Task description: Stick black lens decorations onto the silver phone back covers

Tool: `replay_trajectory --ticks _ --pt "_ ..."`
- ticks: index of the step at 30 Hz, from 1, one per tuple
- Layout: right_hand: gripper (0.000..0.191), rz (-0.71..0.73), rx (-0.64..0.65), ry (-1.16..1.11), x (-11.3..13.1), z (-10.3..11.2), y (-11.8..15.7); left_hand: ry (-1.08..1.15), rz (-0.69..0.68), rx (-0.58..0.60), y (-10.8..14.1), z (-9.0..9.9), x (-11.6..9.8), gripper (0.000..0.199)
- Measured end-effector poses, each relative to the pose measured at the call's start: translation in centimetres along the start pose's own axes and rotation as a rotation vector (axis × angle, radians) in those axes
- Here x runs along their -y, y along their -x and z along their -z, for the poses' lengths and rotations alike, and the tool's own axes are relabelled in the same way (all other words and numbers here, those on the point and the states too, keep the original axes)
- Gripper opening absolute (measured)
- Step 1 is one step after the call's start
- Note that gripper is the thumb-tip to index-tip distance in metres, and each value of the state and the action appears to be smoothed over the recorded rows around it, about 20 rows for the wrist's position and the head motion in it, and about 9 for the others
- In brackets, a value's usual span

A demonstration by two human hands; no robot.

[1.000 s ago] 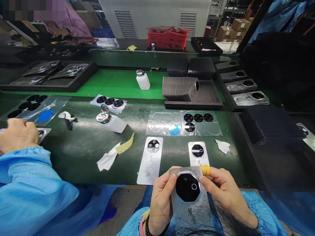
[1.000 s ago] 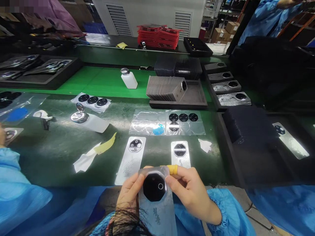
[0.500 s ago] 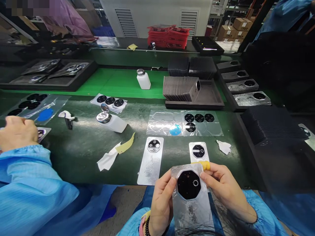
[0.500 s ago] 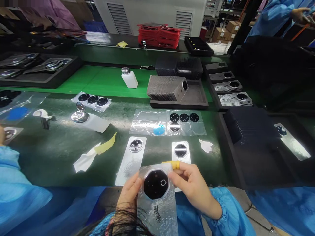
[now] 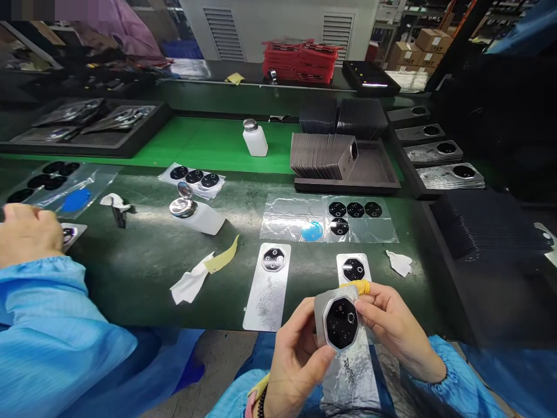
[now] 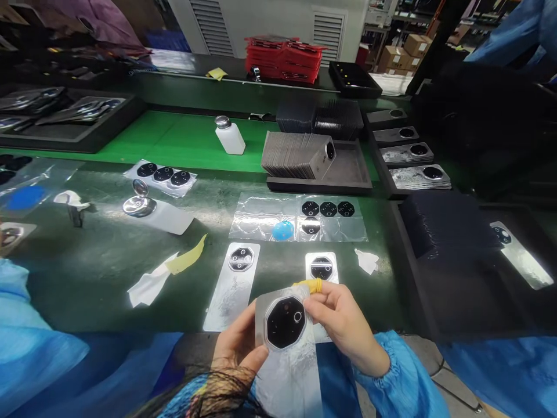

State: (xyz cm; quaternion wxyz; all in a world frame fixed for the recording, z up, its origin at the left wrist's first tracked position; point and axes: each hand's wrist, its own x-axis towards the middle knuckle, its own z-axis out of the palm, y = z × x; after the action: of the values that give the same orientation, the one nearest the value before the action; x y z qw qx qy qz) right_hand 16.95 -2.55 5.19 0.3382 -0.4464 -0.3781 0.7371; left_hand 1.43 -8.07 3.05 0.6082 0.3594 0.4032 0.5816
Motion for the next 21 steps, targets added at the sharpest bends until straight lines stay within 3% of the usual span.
replay_trajectory --ticks 5,9,12,16,21 --pt "0.037 0.074 0.016 0.066 -0.2 0.5 -1.9 -0.220 -0.073 -0.167 0.7 3.2 1.3 0.040" --pt "0.042 0.096 -0.008 0.302 -0.9 0.7 -3.0 -0.788 -0.191 -0.301 1.3 7.0 2.1 0.031" --pt "0.044 0.259 -0.067 0.609 -1.5 0.8 -3.6 -1.138 -0.317 -0.259 1.6 9.2 2.6 0.032" --pt "0.026 0.518 -0.250 1.100 -0.9 1.8 -5.3 -1.399 -0.376 -0.129 2.5 10.7 3.3 0.035" --pt "0.019 0.524 -0.326 1.352 1.6 3.3 -9.0 -1.483 -0.449 -0.119 3.4 11.4 3.6 0.027"
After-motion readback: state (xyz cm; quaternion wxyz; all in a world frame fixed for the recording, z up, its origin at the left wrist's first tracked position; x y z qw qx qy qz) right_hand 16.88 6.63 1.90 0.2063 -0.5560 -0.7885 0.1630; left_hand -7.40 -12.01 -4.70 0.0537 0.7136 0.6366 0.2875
